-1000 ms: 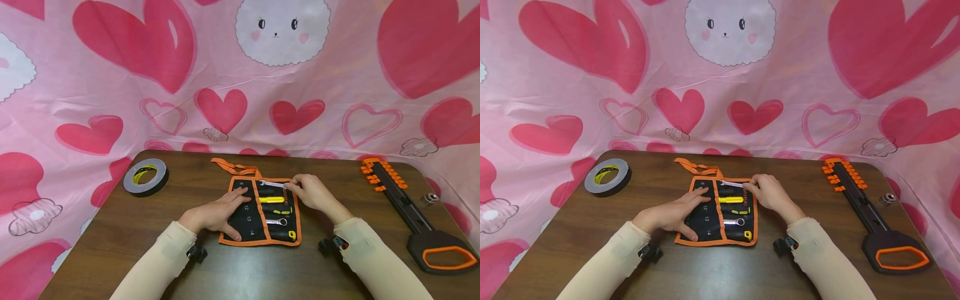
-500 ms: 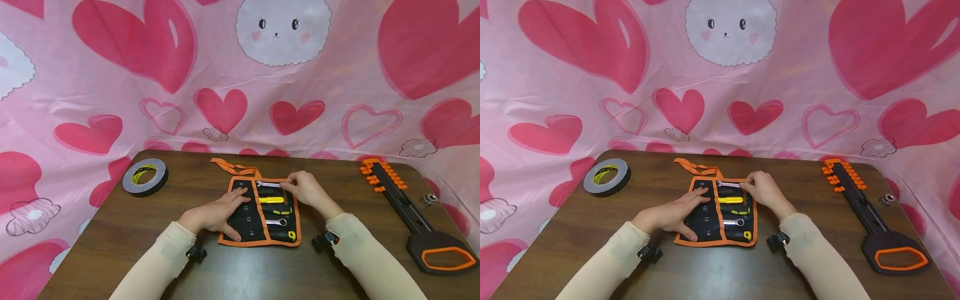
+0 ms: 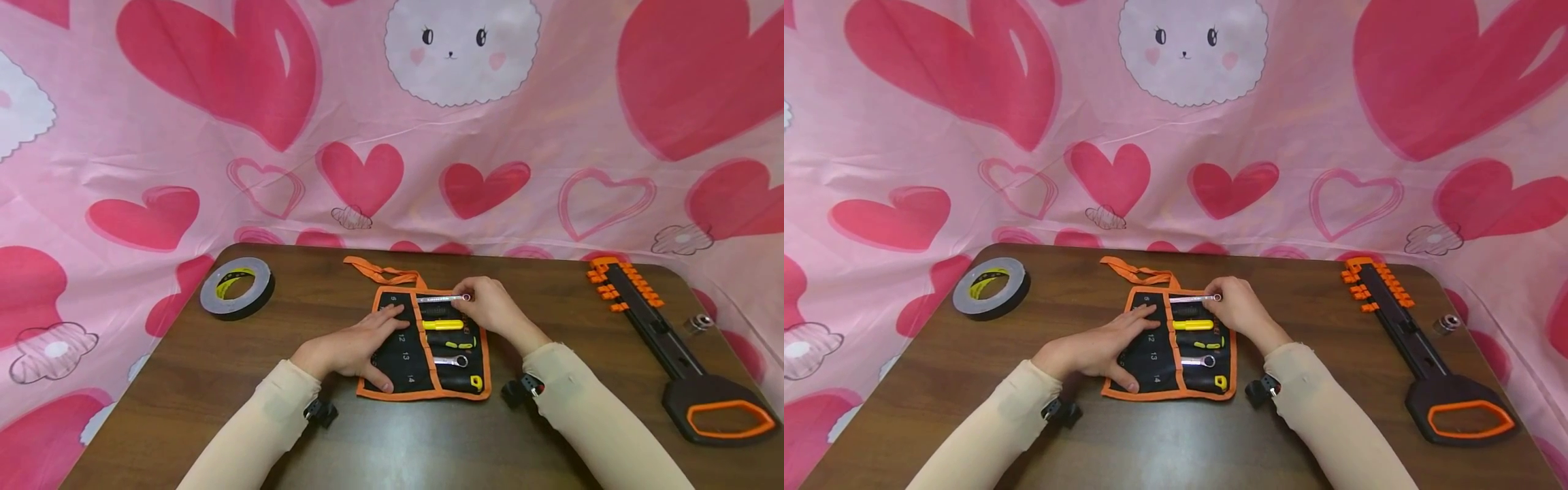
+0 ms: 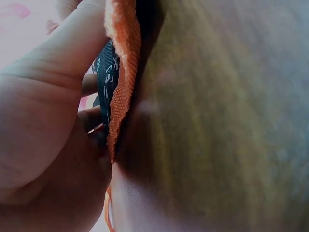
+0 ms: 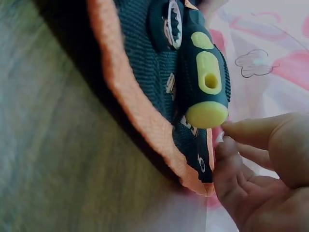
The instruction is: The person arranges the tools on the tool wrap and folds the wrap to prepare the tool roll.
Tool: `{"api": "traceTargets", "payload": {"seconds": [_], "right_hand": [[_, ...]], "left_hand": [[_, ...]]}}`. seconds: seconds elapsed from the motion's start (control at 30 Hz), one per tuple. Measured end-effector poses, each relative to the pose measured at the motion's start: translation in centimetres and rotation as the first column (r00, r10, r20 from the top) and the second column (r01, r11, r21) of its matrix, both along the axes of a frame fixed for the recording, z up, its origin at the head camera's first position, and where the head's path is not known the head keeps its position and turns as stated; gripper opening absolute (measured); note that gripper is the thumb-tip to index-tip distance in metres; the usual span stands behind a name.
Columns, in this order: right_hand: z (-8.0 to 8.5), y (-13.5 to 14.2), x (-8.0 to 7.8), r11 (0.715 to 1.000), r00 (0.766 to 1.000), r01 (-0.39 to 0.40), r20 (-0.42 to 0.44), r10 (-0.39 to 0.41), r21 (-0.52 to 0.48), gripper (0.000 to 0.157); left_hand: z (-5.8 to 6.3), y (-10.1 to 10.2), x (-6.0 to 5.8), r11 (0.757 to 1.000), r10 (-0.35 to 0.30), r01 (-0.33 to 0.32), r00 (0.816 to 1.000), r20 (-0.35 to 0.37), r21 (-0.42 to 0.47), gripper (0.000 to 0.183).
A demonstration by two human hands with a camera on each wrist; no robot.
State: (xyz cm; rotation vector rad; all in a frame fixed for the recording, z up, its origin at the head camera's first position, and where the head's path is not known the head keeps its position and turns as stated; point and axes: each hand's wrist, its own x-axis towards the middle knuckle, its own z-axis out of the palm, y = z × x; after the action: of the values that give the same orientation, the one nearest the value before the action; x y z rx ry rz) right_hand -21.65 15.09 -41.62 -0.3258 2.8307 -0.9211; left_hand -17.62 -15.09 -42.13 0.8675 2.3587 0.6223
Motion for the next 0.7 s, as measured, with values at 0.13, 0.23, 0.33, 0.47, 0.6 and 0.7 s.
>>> {"api": "traceTargets", "payload": {"seconds": [0.13,0.23,0.33,0.47,0.6,0.7], "right_hand": [[0.0,0.0,-0.2,0.999,0.999,-0.043,-0.027,0.043,0.016,0.021],[0.0,0.0,-0.4,0.998,0.997,-0.056,-0.049,0.058,0.036,0.019],[-0.2,0.0,-0.7,0.996,0.993,-0.077,-0.086,0.081,0.047,0.016],[-0.5,-0.2,-0.9,0.993,0.986,-0.101,-0.129,0.107,0.054,0.012],[-0.6,-0.3,-1.0,0.993,0.988,-0.113,-0.104,0.116,0.043,0.013],[-0.6,-0.3,-1.0,0.992,0.988,-0.124,-0.082,0.127,0.038,0.016]], "left_hand": [[0.1,0.0,0.0,1.0,0.002,-0.002,1.0,-0.003,-0.006,0.112],[0.1,0.1,-0.1,1.0,0.0,0.0,1.0,-0.005,-0.002,0.112],[0.2,0.1,-0.1,1.0,-0.002,0.002,1.0,-0.002,0.002,0.112],[0.2,0.0,-0.1,1.0,0.002,-0.002,1.0,0.003,0.002,0.112],[0.2,0.1,-0.1,1.0,0.011,-0.011,1.0,0.012,-0.008,0.113],[0.1,0.1,-0.1,1.0,0.016,-0.016,1.0,0.012,-0.017,0.113]]}}
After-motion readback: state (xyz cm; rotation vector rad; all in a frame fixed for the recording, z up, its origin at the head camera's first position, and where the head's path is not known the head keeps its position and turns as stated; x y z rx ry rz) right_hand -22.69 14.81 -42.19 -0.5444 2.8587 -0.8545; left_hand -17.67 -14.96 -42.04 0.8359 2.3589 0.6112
